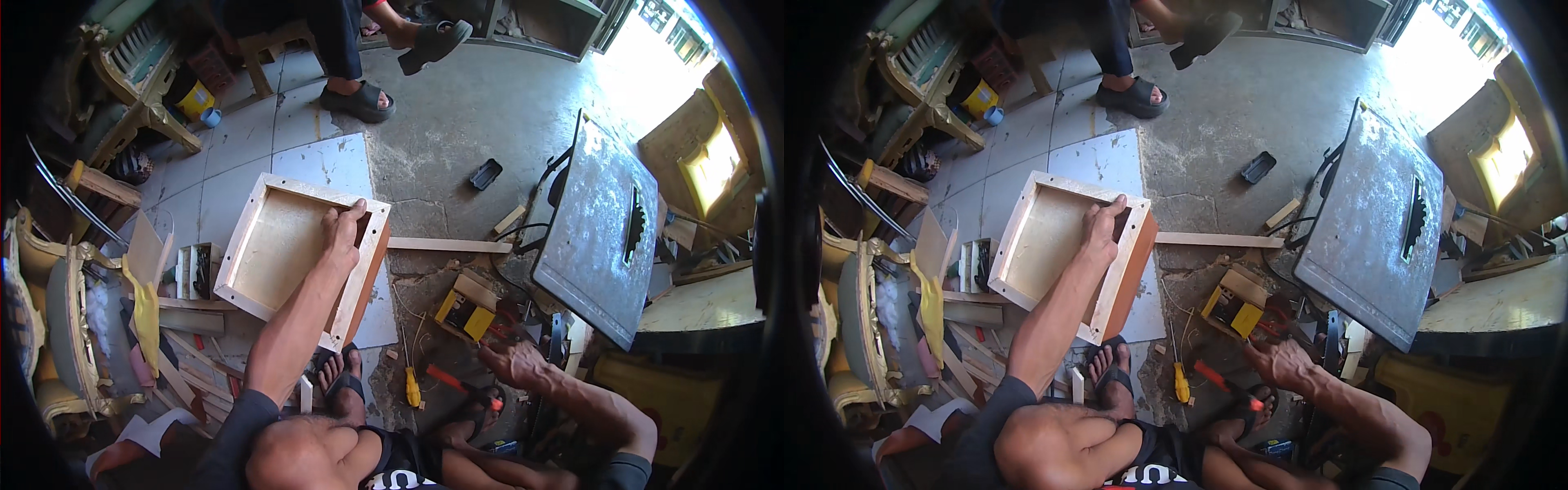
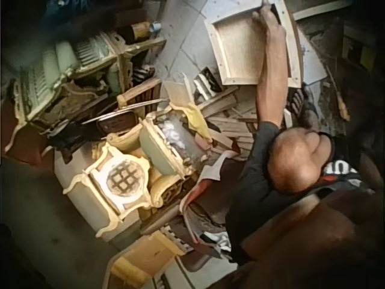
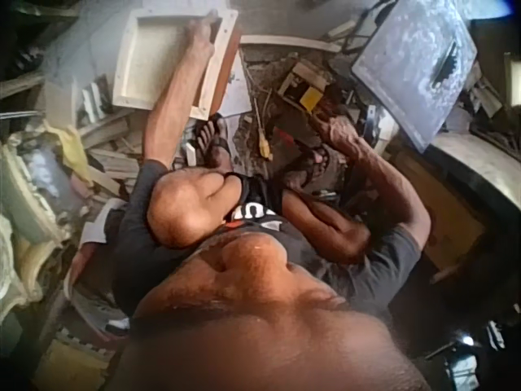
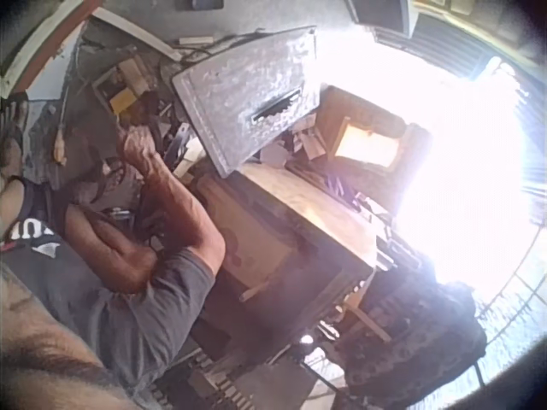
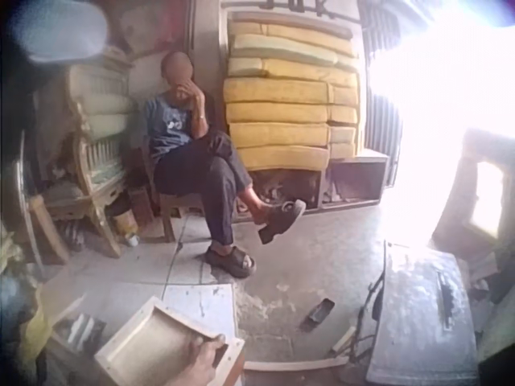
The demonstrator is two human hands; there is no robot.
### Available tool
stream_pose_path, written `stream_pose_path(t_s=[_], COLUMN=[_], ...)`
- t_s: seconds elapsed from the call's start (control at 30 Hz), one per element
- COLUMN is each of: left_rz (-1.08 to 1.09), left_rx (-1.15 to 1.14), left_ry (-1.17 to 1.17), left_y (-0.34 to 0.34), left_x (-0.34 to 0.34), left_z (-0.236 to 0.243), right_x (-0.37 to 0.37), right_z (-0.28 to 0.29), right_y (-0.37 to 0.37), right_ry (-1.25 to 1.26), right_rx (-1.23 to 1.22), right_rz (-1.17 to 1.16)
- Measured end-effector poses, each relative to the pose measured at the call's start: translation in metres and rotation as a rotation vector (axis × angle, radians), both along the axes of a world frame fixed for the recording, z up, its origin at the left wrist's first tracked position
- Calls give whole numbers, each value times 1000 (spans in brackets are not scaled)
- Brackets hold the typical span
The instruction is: The person uses a saw to cut a wood piece, then uses a hammer to drive a nail and a screwdriver to fasten a screw while assembling components onto a square wooden frame on the floor.
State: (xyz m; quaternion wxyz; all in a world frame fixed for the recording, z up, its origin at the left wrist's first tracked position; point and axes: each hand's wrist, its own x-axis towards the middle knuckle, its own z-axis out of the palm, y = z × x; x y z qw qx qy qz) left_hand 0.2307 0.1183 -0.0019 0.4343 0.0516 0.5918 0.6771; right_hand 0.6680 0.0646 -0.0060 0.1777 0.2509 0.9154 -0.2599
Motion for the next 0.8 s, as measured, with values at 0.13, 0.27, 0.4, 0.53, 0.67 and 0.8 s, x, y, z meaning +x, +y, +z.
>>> stream_pose_path(t_s=[0.13, 0.27, 0.4, 0.53, 0.67, 0.8], left_rz=[18, 61, 92, 52, 50, 37], left_rx=[-57, -17, -37, 9, -18, -4], left_ry=[14, 52, 73, 69, 79, 98], left_y=[5, 1, 5, 2, 3, 0], left_x=[1, -2, 2, 11, 11, 3], left_z=[-4, -2, 3, 14, 11, 5], right_x=[-69, -121, -215, -286, -315, -330], right_z=[97, 86, 48, 25, 14, 20], right_y=[22, 34, 21, 13, 15, 21], right_ry=[-198, 396, 807, 885, 962, 926], right_rx=[-88, -100, -293, -404, -376, -451], right_rz=[-130, -273, -802, -1151, -1225, -1318])
